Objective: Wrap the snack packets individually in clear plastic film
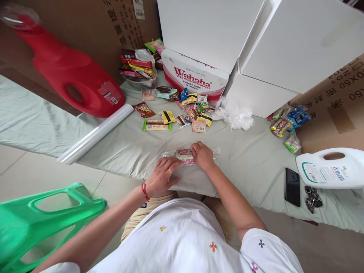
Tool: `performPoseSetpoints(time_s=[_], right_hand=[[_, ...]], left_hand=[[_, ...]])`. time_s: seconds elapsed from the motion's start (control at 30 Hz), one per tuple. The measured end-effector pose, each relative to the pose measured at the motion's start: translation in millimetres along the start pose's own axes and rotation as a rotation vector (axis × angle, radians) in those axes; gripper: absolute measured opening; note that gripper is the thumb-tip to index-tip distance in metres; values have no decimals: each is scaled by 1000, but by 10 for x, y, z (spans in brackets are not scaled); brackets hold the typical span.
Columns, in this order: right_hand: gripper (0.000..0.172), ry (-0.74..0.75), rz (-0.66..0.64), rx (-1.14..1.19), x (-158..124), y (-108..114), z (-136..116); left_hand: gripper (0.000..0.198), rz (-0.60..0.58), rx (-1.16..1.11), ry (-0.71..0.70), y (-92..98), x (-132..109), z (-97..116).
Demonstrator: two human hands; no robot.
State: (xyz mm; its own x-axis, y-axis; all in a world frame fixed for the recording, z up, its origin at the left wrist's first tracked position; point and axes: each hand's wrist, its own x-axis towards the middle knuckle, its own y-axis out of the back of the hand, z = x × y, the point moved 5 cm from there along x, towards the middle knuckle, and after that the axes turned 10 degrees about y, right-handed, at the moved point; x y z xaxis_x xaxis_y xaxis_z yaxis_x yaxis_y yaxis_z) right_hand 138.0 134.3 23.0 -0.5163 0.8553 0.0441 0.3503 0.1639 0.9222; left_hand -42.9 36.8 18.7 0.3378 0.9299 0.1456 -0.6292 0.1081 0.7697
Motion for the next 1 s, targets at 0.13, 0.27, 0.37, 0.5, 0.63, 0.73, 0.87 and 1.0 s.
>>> performPoseSetpoints(time_s=[0.13, 0.27, 0.37, 0.5, 0.63, 0.73, 0.87, 1.0], right_hand=[[24, 6, 2, 23, -3, -12, 3], [25, -17, -5, 35, -1, -19, 13], [25, -34, -14, 43, 8, -23, 17], [25, -36, -37, 34, 18, -20, -2], [27, -27, -45, 30, 31, -6, -28], [24, -9, -77, 59, 65, 3, 53], [20, -30, -58, 170, 96, 137, 428], [26, -205, 157, 183, -29, 434, 858]], left_hand=[[30, 224, -101, 260, 54, 125, -185], [33, 290, -71, 795, 218, 219, -635], [18, 320, 74, 885, 356, 241, -754], [25, 648, 254, 662, 533, 165, -446], [31, 393, 183, 58, 221, 319, 153], [44, 124, 183, -5, -138, 496, 260], [50, 8, 231, 116, -410, 609, 69], [49, -2, 247, 123, -443, 583, 0]])
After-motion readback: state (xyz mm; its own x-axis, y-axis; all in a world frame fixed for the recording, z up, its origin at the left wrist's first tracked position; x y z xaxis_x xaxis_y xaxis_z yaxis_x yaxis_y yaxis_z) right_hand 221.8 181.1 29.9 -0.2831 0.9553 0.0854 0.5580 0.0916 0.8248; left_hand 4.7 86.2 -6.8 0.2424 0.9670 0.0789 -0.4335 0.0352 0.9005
